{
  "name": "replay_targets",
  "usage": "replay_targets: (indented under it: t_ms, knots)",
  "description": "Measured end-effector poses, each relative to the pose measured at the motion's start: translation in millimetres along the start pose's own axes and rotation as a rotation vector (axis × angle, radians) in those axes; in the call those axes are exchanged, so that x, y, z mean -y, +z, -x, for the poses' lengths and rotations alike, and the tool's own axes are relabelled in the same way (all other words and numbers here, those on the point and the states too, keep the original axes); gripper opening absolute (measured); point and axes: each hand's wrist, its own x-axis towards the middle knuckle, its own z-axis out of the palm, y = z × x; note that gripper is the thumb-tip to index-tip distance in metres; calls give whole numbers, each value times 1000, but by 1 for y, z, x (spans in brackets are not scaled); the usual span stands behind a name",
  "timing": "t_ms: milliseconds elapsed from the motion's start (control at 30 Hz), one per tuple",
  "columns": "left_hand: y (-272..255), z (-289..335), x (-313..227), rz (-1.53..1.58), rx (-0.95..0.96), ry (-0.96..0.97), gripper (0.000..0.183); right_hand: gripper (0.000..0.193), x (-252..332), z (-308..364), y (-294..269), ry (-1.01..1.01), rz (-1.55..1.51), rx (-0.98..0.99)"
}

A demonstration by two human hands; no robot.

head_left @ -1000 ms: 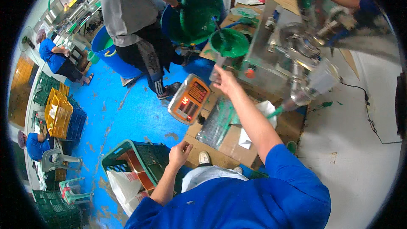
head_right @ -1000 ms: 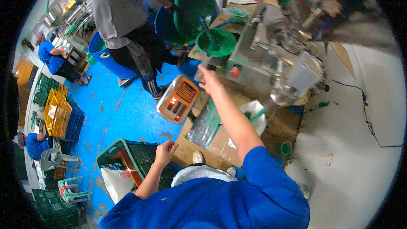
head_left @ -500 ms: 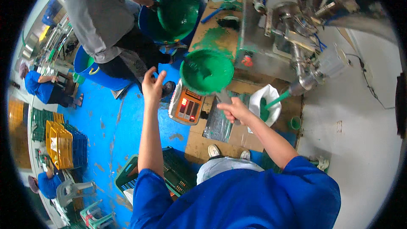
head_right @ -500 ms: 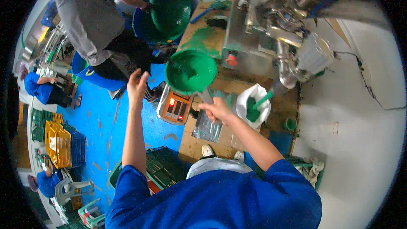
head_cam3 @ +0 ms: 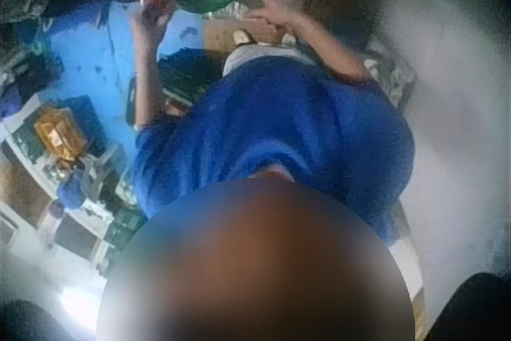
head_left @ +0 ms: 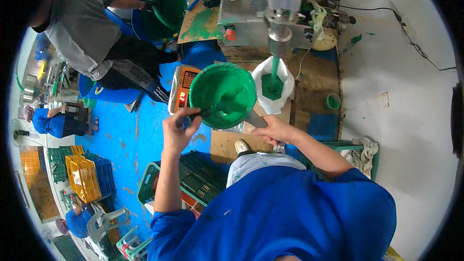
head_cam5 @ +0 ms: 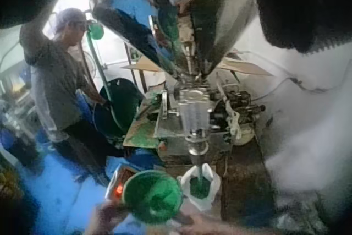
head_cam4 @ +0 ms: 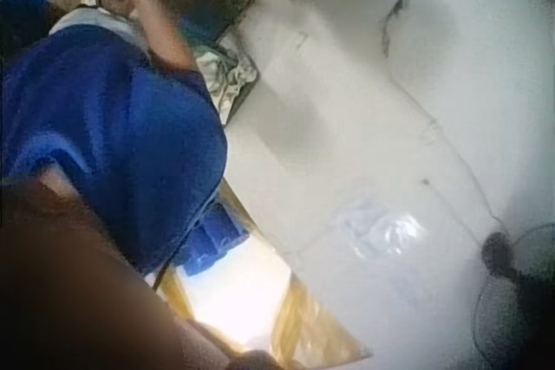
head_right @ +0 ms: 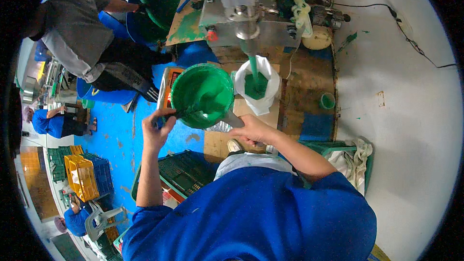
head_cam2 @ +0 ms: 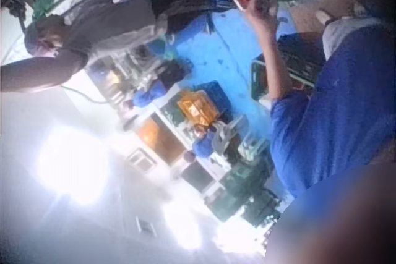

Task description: The person scoops green powder from a large blue drum into a white bag using a green scoop, places the bag on a digital scale, and then moves the filled bag into a green crate. The person repeats this process multiple times.

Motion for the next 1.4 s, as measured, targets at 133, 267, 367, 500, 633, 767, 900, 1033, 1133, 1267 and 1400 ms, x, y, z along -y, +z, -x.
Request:
replay_targets:
  t_ms: [133,267,367,500,633,767,900,1033,1133,1267,1400]
  knots:
    - [22,34,-18,-43,31,195,19,19,-13,26,-11,-11,-24,8]
    - [46,61,-20,207,-84,-9,17,18,-29,51,-21,29,-2,21]
    - [65,80,-15,481,-257,-273,16,18,-43,67,-27,4,-13,36]
    - [86,98,-8,644,-449,-428,17,20,-57,81,-32,39,-100,70]
    - [101,106,-9,718,-527,-417,16,21,-65,84,-35,73,-124,45]
    - [107,102,-15,749,-534,-350,17,22,-67,81,-37,16,-86,40]
    - [111,90,-23,750,-558,-339,18,20,-64,77,-39,-35,-69,26]
    - [117,70,-29,741,-600,-363,20,20,-62,80,-44,-82,-133,-12]
    - [122,53,-33,784,-668,-331,20,20,-67,96,-53,-42,-175,-78]
    - [129,30,-33,787,-653,-306,20,19,-87,139,-68,-15,-99,-150]
    - [154,8,-23,774,-631,-236,15,21,-117,178,-76,8,-161,-264]
